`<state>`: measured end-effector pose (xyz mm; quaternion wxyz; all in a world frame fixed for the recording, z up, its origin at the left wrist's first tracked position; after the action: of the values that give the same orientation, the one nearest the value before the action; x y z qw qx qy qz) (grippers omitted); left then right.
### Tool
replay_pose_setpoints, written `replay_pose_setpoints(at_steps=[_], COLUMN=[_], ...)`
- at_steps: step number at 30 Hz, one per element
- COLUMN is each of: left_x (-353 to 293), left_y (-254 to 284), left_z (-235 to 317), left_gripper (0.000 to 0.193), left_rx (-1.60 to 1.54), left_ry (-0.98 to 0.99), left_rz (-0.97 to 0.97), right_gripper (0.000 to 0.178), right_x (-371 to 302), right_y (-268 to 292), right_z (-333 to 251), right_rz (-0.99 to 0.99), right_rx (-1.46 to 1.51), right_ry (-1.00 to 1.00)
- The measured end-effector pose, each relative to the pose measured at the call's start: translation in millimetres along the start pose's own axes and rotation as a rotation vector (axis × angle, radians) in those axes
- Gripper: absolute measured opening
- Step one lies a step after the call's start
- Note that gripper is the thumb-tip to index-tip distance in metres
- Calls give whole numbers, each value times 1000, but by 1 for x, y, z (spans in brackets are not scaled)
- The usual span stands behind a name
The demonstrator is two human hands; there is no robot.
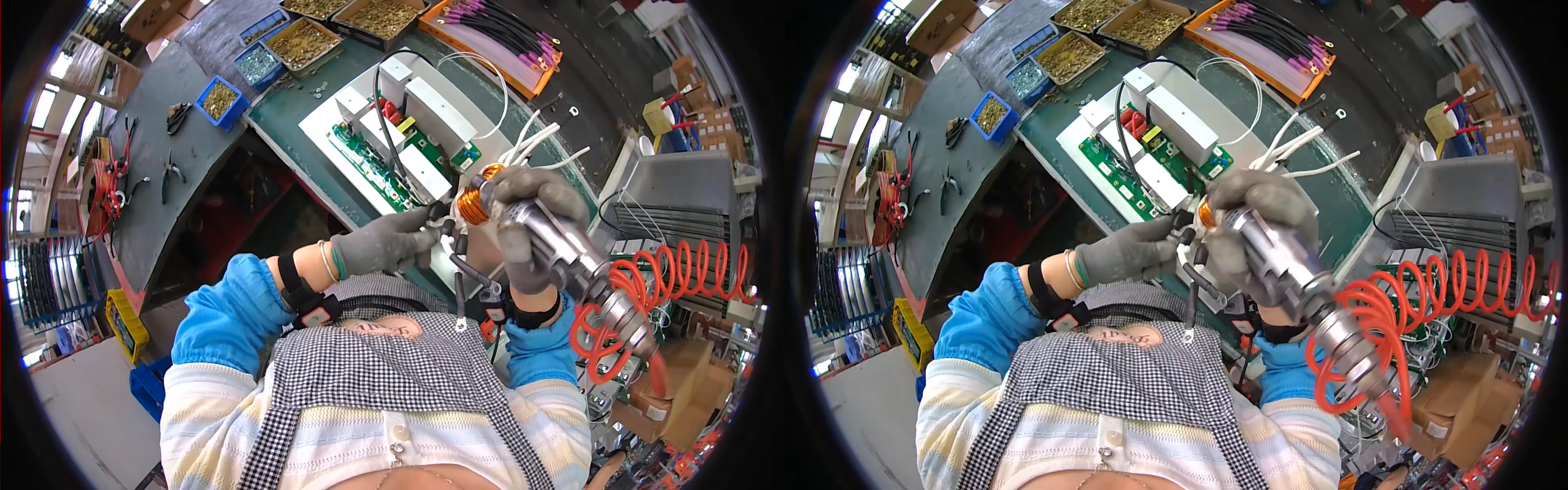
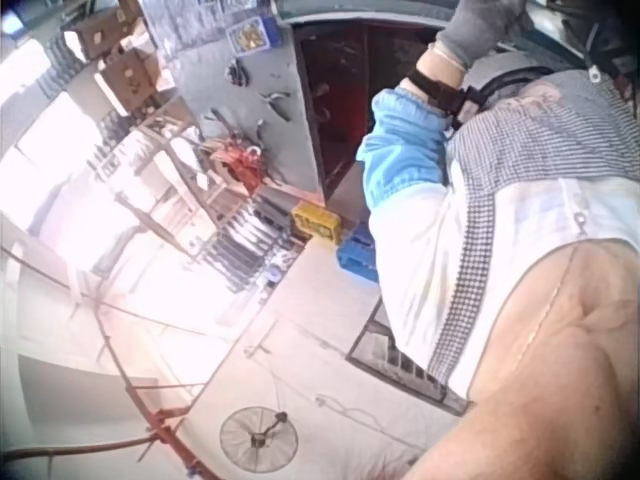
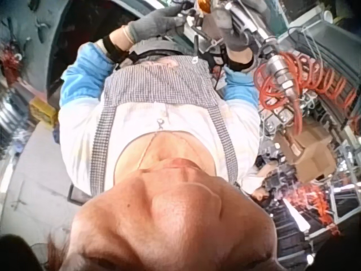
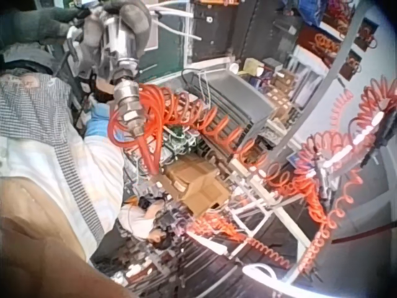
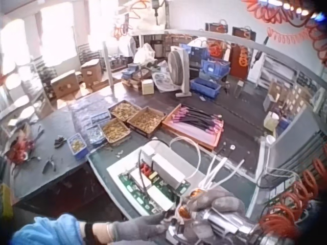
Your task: The user is assembling electronic components onto a metal chassis using power screwdrivers and manual tools.
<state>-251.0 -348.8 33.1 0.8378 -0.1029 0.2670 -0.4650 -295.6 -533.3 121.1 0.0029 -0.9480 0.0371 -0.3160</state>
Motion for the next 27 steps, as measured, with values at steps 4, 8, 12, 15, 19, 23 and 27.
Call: replay_pose_setpoints(at_steps=[4,8,12,15,19,23,27], left_x=[4,6,3,2,-3,-4,6], left_y=[-4,-9,-7,-5,-6,-8,8], left_z=[4,8,1,-3,5,22,3], left_gripper=[60,54,47,42,32,25,22], left_rx=[16,57,14,31,44,-135,-193], left_ry=[16,99,78,46,70,124,134], left_rz=[-203,-120,-96,-93,-38,-140,-128], right_gripper=[48,44,41,40,51,46,34], right_x=[3,13,32,38,36,29,52], right_y=[5,2,-1,11,-7,-20,3], right_z=[1,1,-2,-3,-10,-15,-2], right_rz=[70,160,344,99,-383,-9,229], right_rx=[59,142,201,121,-83,29,214], right_ry=[-39,-150,-347,-383,-164,-429,-498])
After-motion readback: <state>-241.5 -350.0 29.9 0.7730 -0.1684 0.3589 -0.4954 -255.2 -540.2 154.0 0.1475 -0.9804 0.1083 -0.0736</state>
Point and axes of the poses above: each hand's wrist, its own x-axis towards the middle knuckle, its own y-axis out of the back of the hand, z = x × y, the point moved 2 cm from there along x, towards the middle knuckle, and after that the axes turned 12 degrees about -y, right-handed, at the moved point
